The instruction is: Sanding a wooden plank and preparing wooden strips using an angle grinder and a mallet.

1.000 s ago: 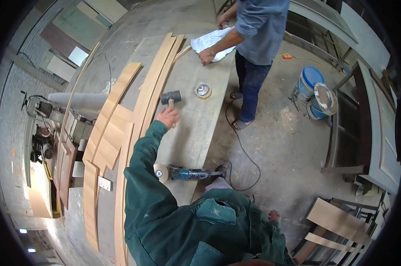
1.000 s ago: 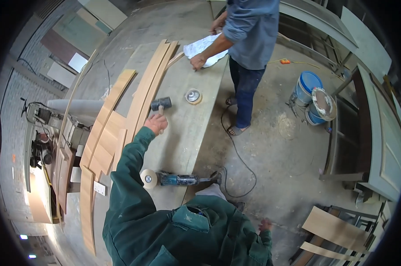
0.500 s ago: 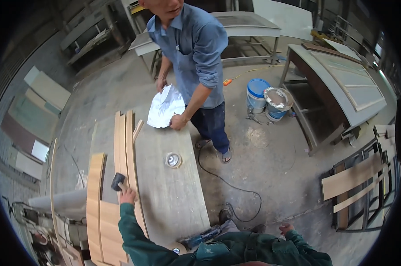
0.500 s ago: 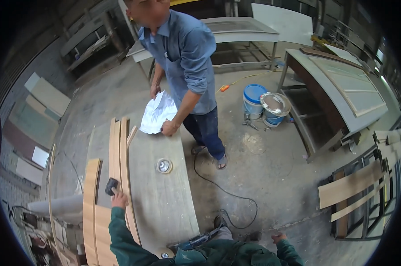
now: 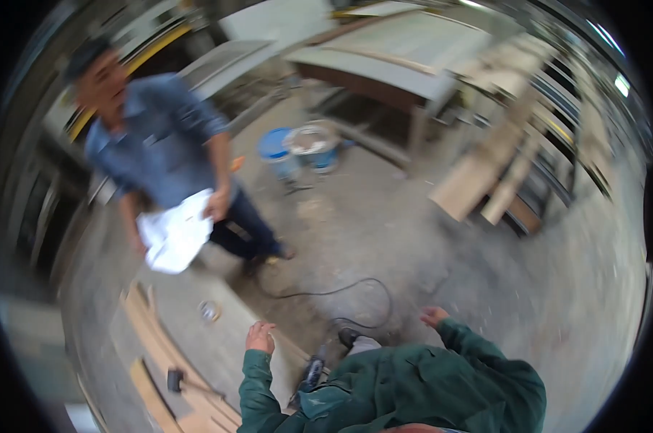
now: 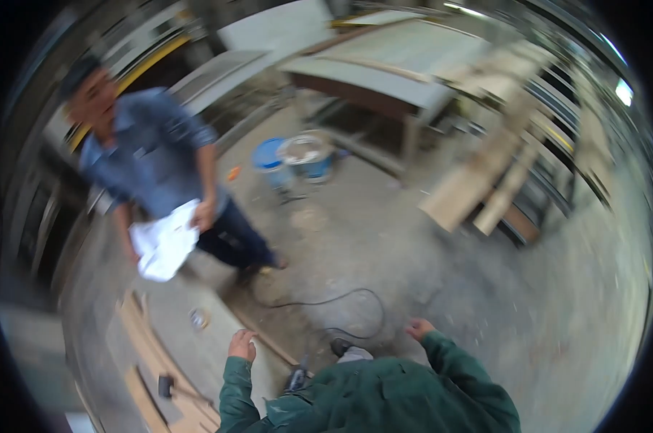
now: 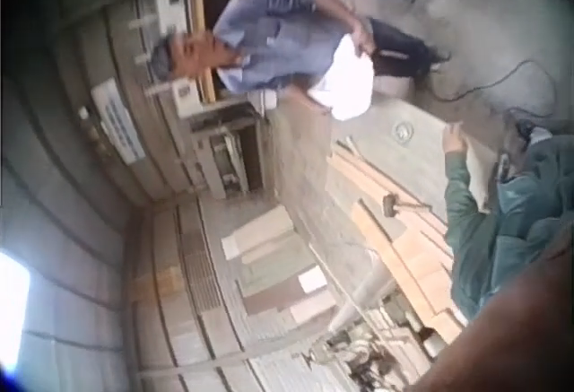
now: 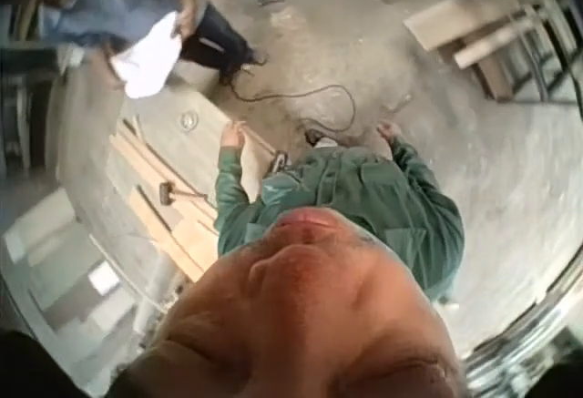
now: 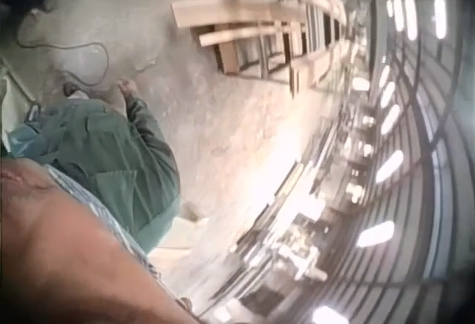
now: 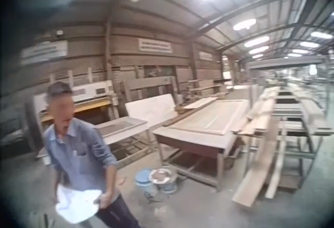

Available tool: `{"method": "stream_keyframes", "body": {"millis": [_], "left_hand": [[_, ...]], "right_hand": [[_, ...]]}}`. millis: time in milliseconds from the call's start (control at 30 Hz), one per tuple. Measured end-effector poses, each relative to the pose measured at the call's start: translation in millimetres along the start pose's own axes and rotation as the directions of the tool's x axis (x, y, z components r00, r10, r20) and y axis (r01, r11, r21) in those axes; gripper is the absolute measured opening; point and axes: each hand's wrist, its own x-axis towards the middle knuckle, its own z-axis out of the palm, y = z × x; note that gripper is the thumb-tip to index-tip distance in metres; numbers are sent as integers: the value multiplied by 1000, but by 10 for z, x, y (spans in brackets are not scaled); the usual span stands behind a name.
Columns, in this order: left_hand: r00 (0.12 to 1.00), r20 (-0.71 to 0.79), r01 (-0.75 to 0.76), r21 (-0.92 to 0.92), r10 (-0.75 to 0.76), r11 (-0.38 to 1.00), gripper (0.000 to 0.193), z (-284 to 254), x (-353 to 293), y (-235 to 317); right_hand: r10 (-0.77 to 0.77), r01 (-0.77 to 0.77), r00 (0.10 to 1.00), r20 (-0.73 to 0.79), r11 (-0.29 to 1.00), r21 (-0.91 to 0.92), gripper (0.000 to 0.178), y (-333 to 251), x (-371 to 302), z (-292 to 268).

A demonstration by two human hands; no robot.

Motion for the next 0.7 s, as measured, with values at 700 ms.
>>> {"method": "stream_keyframes", "body": {"millis": [700], "left_hand": [[244, 605, -588, -529, 757, 612, 35, 2270, 96, 3849]], "right_hand": [[578, -603, 796, -180, 783, -153, 37, 4407, -3501, 1826]]}}
